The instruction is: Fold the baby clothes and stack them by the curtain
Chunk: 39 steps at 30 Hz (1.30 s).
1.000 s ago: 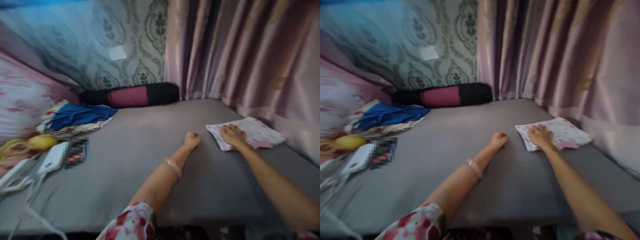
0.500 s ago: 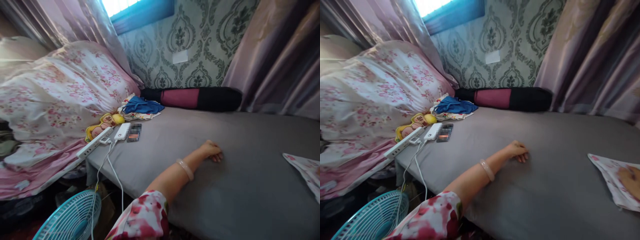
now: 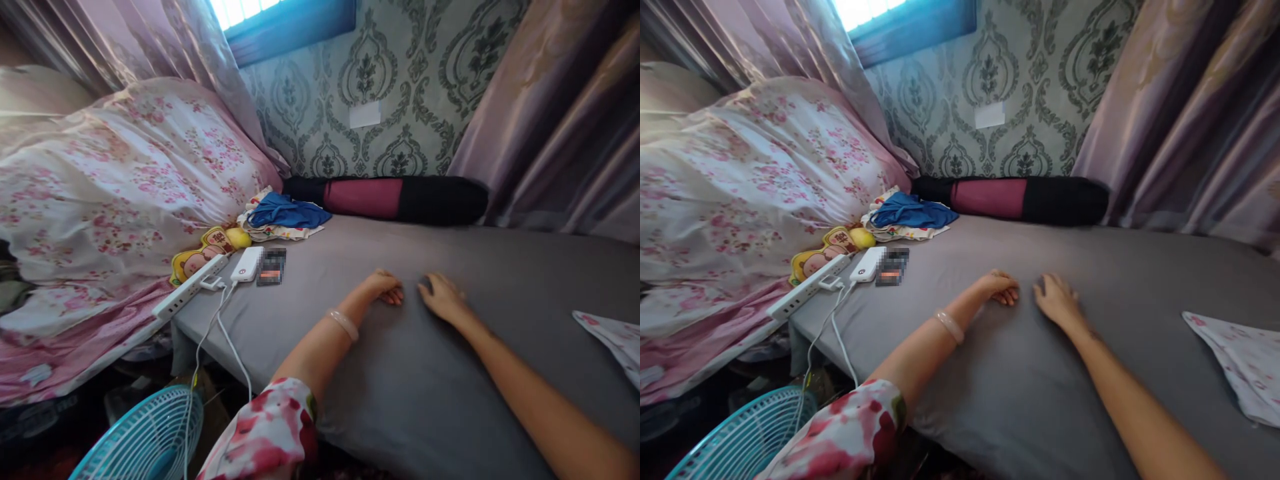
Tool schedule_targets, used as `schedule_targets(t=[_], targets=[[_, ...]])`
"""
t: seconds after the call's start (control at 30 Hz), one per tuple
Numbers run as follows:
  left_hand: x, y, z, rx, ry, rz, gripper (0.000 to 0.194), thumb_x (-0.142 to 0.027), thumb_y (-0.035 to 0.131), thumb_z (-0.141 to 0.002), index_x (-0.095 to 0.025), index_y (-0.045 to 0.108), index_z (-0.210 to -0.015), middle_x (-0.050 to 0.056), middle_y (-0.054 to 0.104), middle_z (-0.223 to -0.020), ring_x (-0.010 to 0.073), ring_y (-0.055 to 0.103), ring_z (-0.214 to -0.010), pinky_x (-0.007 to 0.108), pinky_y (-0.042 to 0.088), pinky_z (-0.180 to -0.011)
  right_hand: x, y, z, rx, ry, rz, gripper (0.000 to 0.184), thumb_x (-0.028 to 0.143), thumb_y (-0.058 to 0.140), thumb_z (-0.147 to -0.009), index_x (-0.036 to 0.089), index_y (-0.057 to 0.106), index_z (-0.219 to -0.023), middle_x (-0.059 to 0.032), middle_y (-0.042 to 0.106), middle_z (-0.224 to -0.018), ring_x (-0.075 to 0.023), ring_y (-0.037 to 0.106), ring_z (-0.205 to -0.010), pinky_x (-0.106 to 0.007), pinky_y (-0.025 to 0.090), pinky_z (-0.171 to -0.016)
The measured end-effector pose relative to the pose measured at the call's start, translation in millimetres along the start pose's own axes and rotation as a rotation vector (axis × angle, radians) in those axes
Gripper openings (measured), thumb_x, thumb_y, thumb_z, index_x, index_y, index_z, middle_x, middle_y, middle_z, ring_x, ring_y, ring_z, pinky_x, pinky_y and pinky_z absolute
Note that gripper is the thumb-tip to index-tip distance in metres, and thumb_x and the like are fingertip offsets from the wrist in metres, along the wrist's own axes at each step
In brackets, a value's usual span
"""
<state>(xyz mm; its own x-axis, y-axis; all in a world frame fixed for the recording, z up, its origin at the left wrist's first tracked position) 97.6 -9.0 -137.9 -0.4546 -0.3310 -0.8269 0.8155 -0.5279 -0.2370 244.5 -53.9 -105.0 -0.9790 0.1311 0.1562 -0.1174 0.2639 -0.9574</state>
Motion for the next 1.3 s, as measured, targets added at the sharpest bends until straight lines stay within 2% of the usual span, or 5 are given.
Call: schedule_targets(t=[0.2, 0.4, 0.57, 0.9, 1.3], targets=[[16.1, -107.7, -3.9, -0.319, 0.057, -0.103, 0.014, -0.014, 0.051, -0.087, -0.011, 0.064, -0.086, 0.005, 0.068, -0.067, 0.0079, 0.060, -0.050, 0.020, 0.051, -0.057, 49.4, 42.8, 11.6, 0.062, -0.121, 0.023, 0.046, 0.042, 0.034, -0.098, 0.017, 0.054, -0.131, -0.0166, 0.046, -0.142, -0.0308, 0.040, -0.133, -0.052, 0.033, -0.107], [38.2, -246.3, 33.0, -0.781, 0.114, -0.265, 0.026, -0.012, 0.052, -0.079, -0.010, 0.066, -0.100, 0.011, 0.071, -0.090, 0.0156, 0.066, -0.075, 0.025, 0.051, -0.071, 53.2, 53.7, 11.6, 0.062, -0.136, 0.071, 0.057, 0.041, 0.021, -0.096, 0.013, 0.050, -0.136, -0.0177, 0.041, -0.147, -0.0304, 0.034, -0.137, -0.054, 0.027, -0.108], [37.2, -317.8, 61.7, -1.034, 0.113, -0.441, 0.035, -0.010, 0.048, -0.077, -0.009, 0.065, -0.107, 0.017, 0.063, -0.116, 0.0255, 0.056, -0.111, 0.033, 0.042, -0.094, 53.9, 53.6, 12.7, 0.047, -0.136, 0.082, 0.057, 0.040, 0.020, -0.095, 0.013, 0.051, -0.135, -0.0178, 0.042, -0.146, -0.0314, 0.035, -0.136, -0.054, 0.027, -0.108], [28.0, -358.8, 68.4, -1.003, 0.070, -1.274, 0.039, -0.016, 0.049, -0.073, -0.013, 0.070, -0.106, 0.017, 0.045, -0.137, 0.0399, 0.031, -0.125, 0.049, 0.032, -0.097, 55.9, 50.8, 15.0, 0.033, -0.137, 0.066, 0.057, 0.039, 0.021, -0.095, 0.012, 0.051, -0.134, -0.0185, 0.041, -0.147, -0.0329, 0.034, -0.136, -0.055, 0.024, -0.109], [20.6, -380.4, 59.8, -0.941, -0.019, -1.419, 0.036, -0.018, 0.045, -0.078, -0.010, 0.066, -0.106, 0.021, 0.057, -0.122, 0.0352, 0.044, -0.117, 0.045, 0.035, -0.092, 59.3, 44.4, 19.7, -0.026, -0.150, 0.088, 0.051, 0.036, 0.026, -0.097, 0.010, 0.052, -0.133, -0.0189, 0.045, -0.144, -0.0332, 0.036, -0.134, -0.053, 0.025, -0.107]])
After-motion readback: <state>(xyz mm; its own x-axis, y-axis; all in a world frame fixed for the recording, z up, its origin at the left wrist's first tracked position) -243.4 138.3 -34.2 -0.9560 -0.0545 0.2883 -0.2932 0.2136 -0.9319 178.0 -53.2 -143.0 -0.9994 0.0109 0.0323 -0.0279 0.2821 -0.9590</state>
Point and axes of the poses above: each hand's wrist, its own z-axis away from the middle knuckle, its own y-axis out of the palm, x = y × z, the point moved 5 cm from there along -z, towards the middle knuckle
